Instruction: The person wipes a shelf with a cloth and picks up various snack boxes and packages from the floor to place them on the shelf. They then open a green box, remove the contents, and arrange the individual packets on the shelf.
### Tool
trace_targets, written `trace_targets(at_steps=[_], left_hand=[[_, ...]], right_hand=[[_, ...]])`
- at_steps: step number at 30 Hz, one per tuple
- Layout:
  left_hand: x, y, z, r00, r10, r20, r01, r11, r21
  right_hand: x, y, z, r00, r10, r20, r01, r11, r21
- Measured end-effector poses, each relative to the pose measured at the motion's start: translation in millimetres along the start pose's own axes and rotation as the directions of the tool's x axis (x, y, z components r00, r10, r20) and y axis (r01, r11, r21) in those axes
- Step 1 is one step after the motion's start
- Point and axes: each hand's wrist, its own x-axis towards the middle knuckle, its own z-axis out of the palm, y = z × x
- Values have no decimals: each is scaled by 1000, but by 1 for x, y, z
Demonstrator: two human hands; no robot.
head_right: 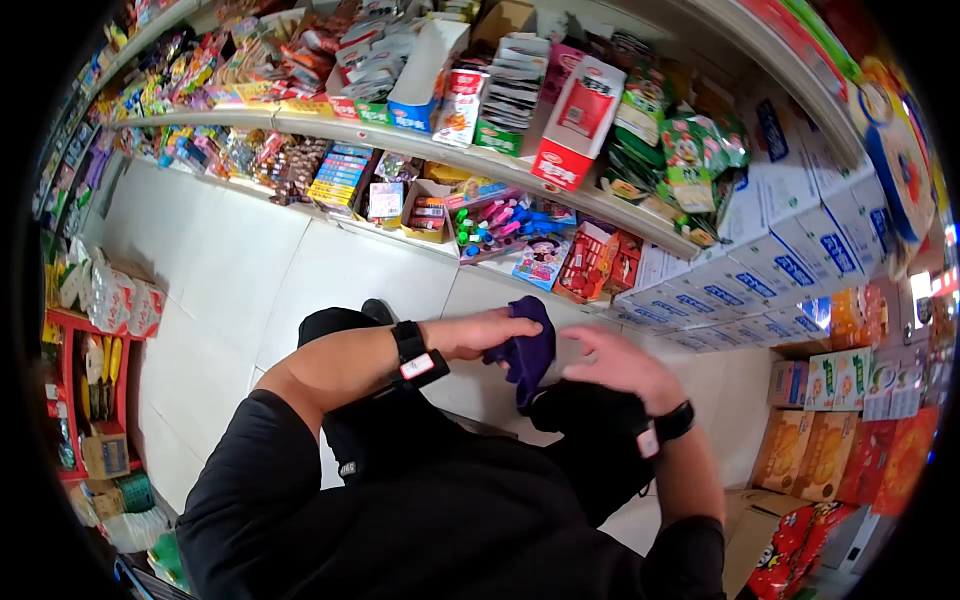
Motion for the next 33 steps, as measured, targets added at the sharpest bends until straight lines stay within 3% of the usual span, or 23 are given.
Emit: trace_targets(at_steps=[1,3,4,6,9,10,11,12,13,14,15,16,17,19,21,23,24,28,33], left_hand=[[-1,2,-17,1000,-18,2,18,999,30],[-5,-3,-48,999,45,23,-44,998,-38],[-5,-2,-59,998,57,22,-55,997,-55],[-13,1,-76,993,96,-69,-96,995,2],[-10,4,-83,988,75,-135,-58,990,126],[-19,14,-83,991,106,-85,-88,977,193],[-29,25,-85,996,86,-11,-80,955,284],[-29,23,-88,996,90,2,-84,925,371],[-28,21,-90,995,94,18,-92,885,456],[-31,24,-92,995,91,26,-94,892,443],[-37,29,-94,993,107,57,-121,810,575],[-38,31,-97,988,121,91,-150,706,692],[-35,27,-102,988,121,100,-156,713,684],[-33,14,-115,969,175,175,-240,835,495],[-43,16,-125,976,162,145,-214,847,487],[-50,15,-133,989,145,16,-134,861,490],[-51,17,-136,989,141,48,-146,862,485],[-49,13,-136,997,66,50,-83,804,588],[-42,12,-125,998,-11,60,-34,716,698]], right_hand=[[5,-9,-22,995,70,71,-65,996,-66],[33,-17,-53,968,210,141,-215,976,24],[51,-27,-64,964,218,152,-222,975,7],[89,-46,-78,984,131,124,-162,945,283],[166,-35,-71,978,150,143,-179,961,212],[191,-27,-65,975,160,155,-191,960,205],[213,-17,-56,995,96,22,-94,991,-100],[232,-4,-46,997,-7,-80,-25,915,-403],[245,8,-41,998,11,-69,-38,914,-403],[258,19,-37,983,-42,-178,-29,925,-379],[269,31,-33,953,-95,-286,-14,933,-358],[276,42,-31,915,47,-402,-118,981,-155],[283,57,-34,915,58,-399,-131,979,-158],[286,81,-43,866,203,-457,-120,972,204],[276,61,-32,826,292,-482,-151,939,310],[266,62,-22,867,357,-347,-195,885,423],[264,79,-16,894,370,-254,-229,863,450],[261,107,22,834,524,-171,-380,771,511],[270,138,42,801,597,-54,-406,608,682]])
